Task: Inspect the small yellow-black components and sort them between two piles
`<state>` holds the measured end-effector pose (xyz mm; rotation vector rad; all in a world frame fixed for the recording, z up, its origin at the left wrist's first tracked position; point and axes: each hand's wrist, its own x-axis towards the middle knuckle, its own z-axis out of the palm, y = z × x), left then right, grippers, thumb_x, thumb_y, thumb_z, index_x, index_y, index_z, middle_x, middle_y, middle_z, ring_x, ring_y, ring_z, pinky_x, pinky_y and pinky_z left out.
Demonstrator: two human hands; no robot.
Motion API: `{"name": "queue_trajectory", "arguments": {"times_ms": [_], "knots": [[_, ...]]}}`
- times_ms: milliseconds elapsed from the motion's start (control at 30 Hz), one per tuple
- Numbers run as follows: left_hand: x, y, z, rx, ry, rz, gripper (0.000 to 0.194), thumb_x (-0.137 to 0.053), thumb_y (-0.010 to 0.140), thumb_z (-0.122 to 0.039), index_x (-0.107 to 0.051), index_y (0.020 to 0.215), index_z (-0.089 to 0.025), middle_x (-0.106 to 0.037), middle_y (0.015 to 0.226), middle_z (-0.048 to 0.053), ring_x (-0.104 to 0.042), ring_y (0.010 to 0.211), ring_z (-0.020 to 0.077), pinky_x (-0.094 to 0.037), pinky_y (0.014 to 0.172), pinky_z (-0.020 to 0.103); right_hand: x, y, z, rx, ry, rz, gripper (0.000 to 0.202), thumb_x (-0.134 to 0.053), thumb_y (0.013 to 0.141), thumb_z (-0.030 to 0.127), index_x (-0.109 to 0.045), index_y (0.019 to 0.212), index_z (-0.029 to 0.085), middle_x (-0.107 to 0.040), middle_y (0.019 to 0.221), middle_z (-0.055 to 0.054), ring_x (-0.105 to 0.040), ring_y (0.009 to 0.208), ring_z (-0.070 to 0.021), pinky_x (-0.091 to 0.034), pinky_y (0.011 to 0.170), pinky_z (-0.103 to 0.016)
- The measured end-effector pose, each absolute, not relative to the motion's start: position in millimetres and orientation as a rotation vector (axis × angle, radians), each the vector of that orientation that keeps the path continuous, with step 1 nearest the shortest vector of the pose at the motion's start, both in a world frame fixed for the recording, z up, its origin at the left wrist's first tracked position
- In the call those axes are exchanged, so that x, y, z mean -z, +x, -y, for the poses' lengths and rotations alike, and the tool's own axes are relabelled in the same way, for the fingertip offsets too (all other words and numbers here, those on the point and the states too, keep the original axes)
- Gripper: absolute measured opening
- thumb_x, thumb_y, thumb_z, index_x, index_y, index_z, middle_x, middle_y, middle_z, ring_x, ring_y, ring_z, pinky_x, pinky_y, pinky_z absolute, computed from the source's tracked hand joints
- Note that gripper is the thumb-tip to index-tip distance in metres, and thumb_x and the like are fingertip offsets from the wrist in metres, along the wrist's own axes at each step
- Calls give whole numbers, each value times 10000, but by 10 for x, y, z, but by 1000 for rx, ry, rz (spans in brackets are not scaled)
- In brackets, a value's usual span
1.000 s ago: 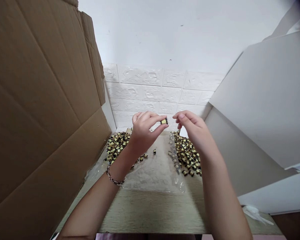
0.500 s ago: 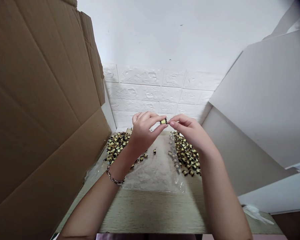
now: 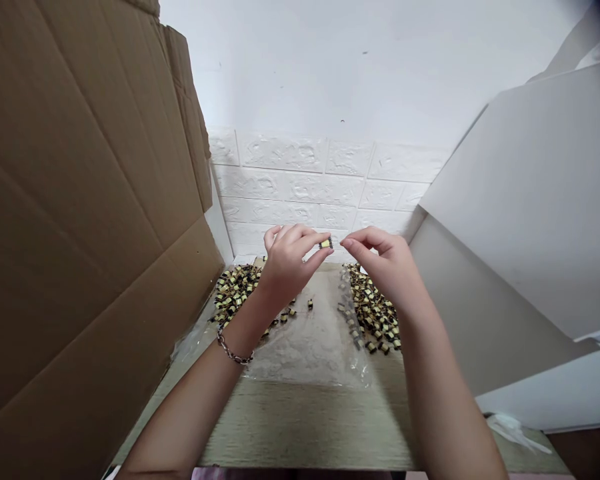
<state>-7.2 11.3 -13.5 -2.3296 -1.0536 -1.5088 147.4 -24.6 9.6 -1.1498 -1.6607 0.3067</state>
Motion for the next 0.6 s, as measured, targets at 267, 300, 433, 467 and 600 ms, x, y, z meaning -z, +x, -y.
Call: {"name": "queue_trajectory", "arguments": {"times_ms": [267, 300, 433, 467, 600], "knots": [[158, -76, -144, 1497, -2305, 1068, 175, -554, 759, -353, -612, 894, -259, -620, 831, -22, -535, 835, 128, -245, 879, 337, -68, 1434, 221, -68, -1139, 1628, 120, -542, 757, 241, -600, 673, 178, -550, 664, 22, -468, 634, -80, -366, 613, -206], [157, -78, -143, 1496, -2305, 1070, 174, -554, 759, -353, -611, 894, -259, -619, 832, -23, -535, 836, 127, -243, 882, 338, -66, 1437, 216, -62, -1140, 1619, 122, -542, 756, 242, -598, 670, 177, -550, 663, 22, -468, 633, -80, -366, 614, -208], [156, -82, -140, 1488, -2306, 1071, 168, -541, 768, -352, -607, 897, -266, -618, 832, -26, -536, 838, 128, -231, 892, 348, -54, 1441, 186, -104, -1124, 1582, 117, -545, 752, 251, -602, 679, 180, -560, 672, 25, -469, 629, -79, -369, 613, -209], [156, -82, -141, 1490, -2301, 1076, 167, -539, 770, -352, -606, 895, -266, -617, 827, -27, -537, 837, 129, -231, 892, 350, -50, 1441, 177, -129, -1119, 1570, 117, -546, 751, 255, -603, 682, 180, -563, 672, 27, -467, 625, -78, -369, 609, -207], [161, -76, -159, 1542, -2231, 1121, 152, -555, 758, -344, -608, 868, -253, -620, 810, -25, -545, 824, 130, -236, 887, 351, -31, 1438, 137, -253, -1135, 1495, 132, -547, 747, 287, -602, 694, 180, -564, 659, 35, -460, 609, -74, -367, 598, -204]]}}
